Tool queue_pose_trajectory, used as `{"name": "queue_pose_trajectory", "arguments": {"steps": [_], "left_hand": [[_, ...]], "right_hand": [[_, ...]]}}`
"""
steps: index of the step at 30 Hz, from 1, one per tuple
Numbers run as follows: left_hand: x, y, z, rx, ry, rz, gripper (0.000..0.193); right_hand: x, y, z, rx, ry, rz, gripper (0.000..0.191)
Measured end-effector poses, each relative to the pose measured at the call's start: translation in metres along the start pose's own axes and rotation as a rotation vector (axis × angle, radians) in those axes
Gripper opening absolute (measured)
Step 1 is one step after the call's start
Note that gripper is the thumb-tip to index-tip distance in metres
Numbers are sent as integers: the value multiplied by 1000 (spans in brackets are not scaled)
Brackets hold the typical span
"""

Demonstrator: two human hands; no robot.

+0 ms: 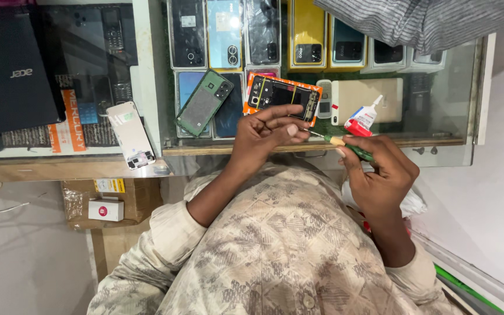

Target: The person disassembles a smartphone, removes the back cover, and uses a screwdriver to loosen screws on the internal frame. They then apply adhesive from a tube to the phone's edge and reposition the back cover. The person handles multiple phone parts and tools on a glass display counter.

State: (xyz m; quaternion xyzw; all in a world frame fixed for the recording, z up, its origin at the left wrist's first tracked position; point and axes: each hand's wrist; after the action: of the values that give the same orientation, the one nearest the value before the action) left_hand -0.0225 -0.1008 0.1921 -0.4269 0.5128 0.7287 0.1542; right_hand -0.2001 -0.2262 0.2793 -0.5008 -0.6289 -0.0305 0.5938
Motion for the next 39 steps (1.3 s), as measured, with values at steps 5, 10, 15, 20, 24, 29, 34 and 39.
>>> {"name": "queue_pose_trajectory", "arguments": {"steps": [5, 10, 15, 20, 24, 29, 34, 39], "left_hand": [[5, -6, 0, -58, -118, 45, 41], [23, -18, -5, -138, 60, -237, 32], [39, -38, 3, -164, 464, -1069, 39], [60, -44, 0, 24, 423, -1191, 54], [71, -45, -10, 145, 429, -1253, 66], [78, -41, -18, 184, 446, -1268, 71], [78, -41, -18, 197, 450, -1241, 73], [79, -41, -19, 204, 453, -1231, 75]], "right_hand": [[-4, 1, 3, 10, 17, -18, 17], [-10, 0, 5, -1, 16, 79, 17], [-26, -3, -2, 93, -76, 270, 16], [-45, 0, -13, 263, -84, 369, 14], [-55, 5, -24, 344, -148, 434, 14], [-63, 10, -35, 428, -200, 496, 16], [-66, 17, -45, 485, -224, 572, 16], [-66, 24, -51, 521, -230, 599, 15]]}}
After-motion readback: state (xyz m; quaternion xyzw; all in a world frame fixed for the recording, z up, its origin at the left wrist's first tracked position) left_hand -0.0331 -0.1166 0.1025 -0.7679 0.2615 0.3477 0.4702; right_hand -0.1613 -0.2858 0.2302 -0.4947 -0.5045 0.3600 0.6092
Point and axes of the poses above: each hand's wrist, its own z-axis away from the middle knuckle, its own y-axis out of the palm, x = y × z, and after that the axes turned 2 degrees about z, right-handed
